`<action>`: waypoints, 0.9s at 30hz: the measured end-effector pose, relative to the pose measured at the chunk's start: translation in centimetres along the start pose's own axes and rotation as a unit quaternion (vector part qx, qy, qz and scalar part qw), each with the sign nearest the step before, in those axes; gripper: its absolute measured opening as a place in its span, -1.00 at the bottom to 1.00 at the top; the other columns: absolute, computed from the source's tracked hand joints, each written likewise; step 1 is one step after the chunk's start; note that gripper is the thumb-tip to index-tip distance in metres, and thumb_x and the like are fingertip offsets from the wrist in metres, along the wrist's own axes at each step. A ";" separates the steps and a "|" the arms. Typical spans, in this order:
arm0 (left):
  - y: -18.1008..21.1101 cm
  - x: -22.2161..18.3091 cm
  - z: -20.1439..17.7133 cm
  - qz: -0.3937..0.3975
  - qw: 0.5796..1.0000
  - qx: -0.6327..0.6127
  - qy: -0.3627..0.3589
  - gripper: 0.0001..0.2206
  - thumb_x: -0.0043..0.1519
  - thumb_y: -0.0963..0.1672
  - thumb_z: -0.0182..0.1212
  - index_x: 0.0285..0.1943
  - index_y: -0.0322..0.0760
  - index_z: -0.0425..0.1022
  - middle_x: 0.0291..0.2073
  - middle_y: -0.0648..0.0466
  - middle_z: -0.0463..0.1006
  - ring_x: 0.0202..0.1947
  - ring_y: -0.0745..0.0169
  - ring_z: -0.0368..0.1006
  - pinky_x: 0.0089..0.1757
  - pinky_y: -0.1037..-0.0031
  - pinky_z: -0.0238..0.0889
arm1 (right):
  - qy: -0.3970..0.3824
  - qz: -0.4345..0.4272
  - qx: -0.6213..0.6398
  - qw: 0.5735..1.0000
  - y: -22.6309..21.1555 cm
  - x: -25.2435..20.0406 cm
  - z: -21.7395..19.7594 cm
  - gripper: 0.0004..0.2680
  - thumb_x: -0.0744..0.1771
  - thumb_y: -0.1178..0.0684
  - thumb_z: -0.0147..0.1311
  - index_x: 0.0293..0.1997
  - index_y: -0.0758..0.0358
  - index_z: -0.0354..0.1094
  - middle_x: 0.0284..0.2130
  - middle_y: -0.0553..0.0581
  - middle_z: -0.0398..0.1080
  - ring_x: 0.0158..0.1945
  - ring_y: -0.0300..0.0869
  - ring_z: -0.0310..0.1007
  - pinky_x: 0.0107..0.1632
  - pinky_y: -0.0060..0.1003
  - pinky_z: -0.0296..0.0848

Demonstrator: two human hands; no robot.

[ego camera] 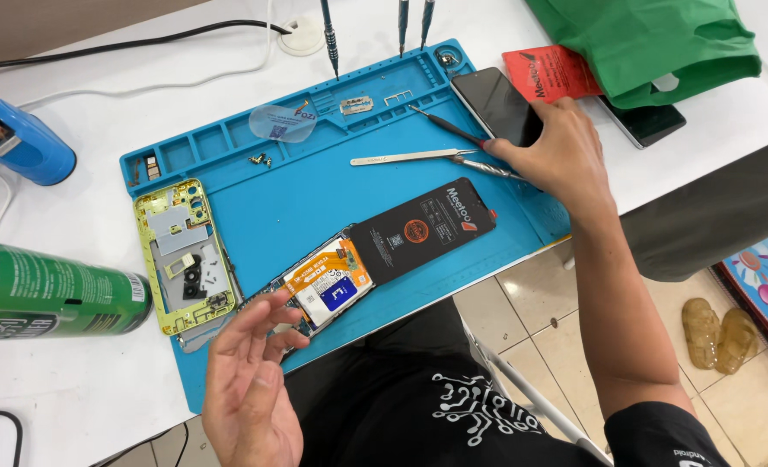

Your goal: The person uses tweezers to manipulate internal components and ribbon cables inside a disassembled smartphone. They then pick up a separate smartphone, press its power button to wake the screen, and use its flashlight to illuminate the work area before placing it down and continuing to adjust the internal parts.

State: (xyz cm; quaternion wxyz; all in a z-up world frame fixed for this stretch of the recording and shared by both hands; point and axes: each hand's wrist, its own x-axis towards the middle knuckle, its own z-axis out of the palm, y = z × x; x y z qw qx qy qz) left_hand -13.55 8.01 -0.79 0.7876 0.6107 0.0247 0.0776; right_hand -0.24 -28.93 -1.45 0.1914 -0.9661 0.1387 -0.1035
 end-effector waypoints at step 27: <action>1.7 3.2 -4.9 0.267 0.806 0.508 -0.144 -0.78 0.29 -0.07 0.25 0.04 -0.20 0.47 0.04 0.09 0.51 0.14 0.06 0.37 0.12 0.15 0.24 | 0.031 -0.137 -0.055 0.989 3.2 -0.8 0.8 -0.46 0.48 -0.25 0.16 0.43 0.58 0.29 0.15 0.54 0.43 0.14 0.42 0.31 0.02 0.23 0.26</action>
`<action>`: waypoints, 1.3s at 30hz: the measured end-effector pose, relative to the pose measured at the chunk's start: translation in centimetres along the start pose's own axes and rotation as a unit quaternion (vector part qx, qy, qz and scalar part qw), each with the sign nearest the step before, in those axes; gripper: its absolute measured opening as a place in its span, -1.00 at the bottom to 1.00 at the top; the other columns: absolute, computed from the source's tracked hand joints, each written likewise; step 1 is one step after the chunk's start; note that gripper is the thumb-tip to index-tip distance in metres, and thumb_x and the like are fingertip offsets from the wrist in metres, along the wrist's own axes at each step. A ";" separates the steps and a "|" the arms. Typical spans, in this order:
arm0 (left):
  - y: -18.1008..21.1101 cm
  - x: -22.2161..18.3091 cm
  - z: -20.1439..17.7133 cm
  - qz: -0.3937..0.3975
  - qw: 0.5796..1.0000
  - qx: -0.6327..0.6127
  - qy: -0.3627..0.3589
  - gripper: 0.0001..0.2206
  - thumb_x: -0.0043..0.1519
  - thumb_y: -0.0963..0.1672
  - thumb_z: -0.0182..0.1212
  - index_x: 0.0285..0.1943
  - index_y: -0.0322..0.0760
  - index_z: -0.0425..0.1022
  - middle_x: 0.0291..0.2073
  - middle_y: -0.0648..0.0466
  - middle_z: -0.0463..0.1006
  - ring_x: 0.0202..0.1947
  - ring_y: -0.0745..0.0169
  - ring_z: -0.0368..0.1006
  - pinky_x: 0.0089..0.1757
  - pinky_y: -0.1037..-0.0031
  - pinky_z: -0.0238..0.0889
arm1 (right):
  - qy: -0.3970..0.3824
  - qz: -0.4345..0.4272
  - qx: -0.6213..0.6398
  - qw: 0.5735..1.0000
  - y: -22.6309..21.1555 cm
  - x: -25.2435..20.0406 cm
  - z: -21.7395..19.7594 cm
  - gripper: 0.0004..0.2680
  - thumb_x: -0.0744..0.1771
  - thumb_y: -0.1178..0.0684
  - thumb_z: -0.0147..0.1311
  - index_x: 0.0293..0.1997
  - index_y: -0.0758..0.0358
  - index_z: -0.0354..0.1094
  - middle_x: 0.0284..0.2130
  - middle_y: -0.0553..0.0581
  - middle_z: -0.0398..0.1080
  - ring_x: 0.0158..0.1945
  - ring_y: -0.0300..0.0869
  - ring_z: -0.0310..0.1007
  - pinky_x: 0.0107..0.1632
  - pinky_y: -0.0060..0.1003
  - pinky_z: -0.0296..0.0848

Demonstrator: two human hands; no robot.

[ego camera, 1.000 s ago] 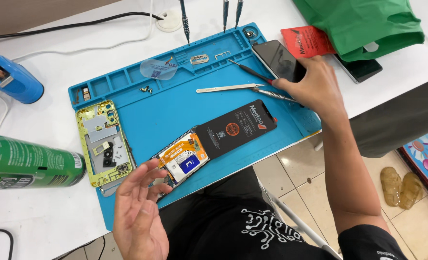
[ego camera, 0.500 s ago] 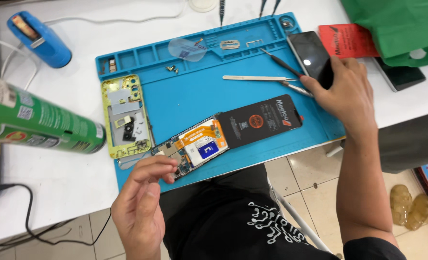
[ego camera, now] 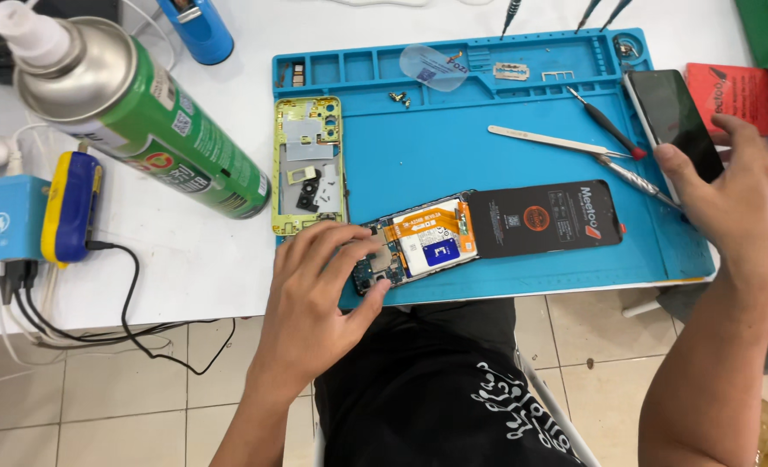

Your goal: The person uses tweezers to manipulate internal components and ribbon cables inside a disassembled smartphone. They then pick up a separate smartphone, press its power button to wake the screen, and use its flashlight to illuminate the work area before placing it down and continuing to adjust the internal parts.

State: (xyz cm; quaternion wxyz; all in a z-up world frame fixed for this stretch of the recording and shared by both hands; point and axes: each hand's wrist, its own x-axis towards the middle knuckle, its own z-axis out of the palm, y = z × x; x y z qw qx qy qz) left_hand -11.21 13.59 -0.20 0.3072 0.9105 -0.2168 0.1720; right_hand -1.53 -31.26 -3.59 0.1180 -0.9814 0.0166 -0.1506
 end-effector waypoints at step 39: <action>-1.4 -0.3 2.4 -0.014 0.997 0.072 -0.022 -0.35 0.16 0.08 0.36 0.39 -0.20 0.29 0.21 0.14 0.51 0.25 -0.04 0.28 0.13 0.13 0.09 | -0.264 -0.242 0.115 0.927 -24.8 -4.4 2.8 -0.90 0.33 0.06 -0.01 -0.16 0.02 0.43 -0.70 -0.05 0.47 -0.46 0.15 0.47 -0.47 0.06 0.29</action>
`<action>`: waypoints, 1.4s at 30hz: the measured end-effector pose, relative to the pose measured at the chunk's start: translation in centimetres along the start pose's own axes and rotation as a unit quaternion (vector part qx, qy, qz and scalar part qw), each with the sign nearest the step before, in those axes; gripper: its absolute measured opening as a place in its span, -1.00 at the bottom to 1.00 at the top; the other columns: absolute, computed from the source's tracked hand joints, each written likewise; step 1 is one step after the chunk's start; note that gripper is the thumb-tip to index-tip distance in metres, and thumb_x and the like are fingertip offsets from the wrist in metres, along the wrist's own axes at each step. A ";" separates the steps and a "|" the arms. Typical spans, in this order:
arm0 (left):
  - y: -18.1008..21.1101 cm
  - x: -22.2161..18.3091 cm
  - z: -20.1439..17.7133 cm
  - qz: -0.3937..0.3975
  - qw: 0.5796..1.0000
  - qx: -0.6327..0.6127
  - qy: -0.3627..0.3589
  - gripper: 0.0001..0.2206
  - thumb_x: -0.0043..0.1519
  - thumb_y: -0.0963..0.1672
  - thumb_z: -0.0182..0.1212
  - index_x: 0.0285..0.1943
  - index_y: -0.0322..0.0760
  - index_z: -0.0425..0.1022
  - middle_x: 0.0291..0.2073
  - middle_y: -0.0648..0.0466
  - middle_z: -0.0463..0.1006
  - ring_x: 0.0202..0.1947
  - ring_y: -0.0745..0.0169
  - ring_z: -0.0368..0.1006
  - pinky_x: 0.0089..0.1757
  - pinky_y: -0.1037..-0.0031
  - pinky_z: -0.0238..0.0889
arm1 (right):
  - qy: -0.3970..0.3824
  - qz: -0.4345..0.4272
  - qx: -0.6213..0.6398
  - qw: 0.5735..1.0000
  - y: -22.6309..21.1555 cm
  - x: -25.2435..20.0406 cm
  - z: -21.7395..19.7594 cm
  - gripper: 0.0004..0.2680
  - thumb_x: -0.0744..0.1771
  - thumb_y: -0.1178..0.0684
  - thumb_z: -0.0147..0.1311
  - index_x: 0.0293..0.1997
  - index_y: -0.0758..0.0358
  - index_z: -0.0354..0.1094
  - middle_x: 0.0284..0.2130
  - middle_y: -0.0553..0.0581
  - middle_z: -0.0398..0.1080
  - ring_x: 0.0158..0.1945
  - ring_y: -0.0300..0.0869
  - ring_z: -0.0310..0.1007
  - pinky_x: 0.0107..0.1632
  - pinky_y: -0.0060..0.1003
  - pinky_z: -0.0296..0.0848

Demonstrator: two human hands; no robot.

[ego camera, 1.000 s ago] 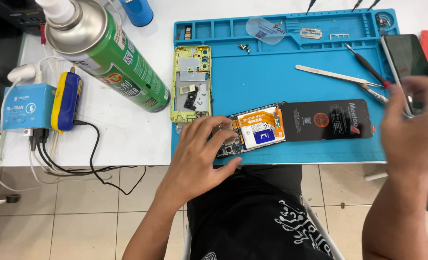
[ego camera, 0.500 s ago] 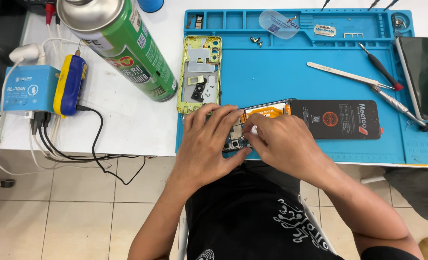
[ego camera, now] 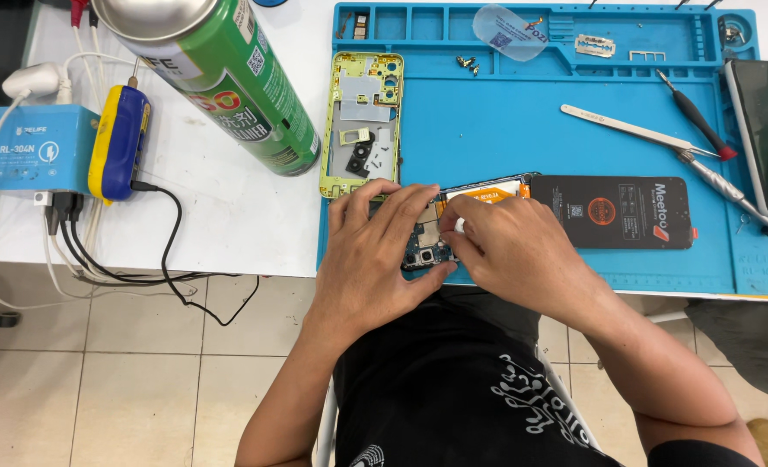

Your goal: The person uses tweezers to manipulate internal components and ribbon cables inside a disassembled smartphone. They then pick up a separate smartphone, press its power button to wake the screen, and use its flashlight to illuminate the work area before placing it down and continuing to adjust the internal parts.

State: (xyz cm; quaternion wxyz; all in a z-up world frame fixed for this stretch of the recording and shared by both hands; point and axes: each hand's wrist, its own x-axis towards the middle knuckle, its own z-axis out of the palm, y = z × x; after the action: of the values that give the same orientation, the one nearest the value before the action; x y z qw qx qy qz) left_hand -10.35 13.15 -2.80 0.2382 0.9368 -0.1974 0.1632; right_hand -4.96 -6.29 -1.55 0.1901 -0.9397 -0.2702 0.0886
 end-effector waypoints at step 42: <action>4.5 6.1 4.5 -0.043 0.989 -0.141 -0.016 -0.89 0.30 -0.18 0.16 -0.13 -0.30 0.59 -0.42 0.07 0.43 -0.30 0.12 0.36 -0.25 0.33 0.09 | 0.277 -0.040 0.081 0.956 4.4 -3.1 -1.4 -0.96 0.33 0.28 0.25 -0.23 0.30 0.59 -0.50 0.08 0.45 -0.51 -0.15 0.43 -0.50 -0.37 0.37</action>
State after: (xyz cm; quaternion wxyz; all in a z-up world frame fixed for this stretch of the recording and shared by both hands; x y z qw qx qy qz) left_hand -6.11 5.45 -2.41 0.3718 0.9039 -0.1818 0.1078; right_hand -5.08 -11.82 -1.83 0.3369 -0.8971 -0.2359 -0.1614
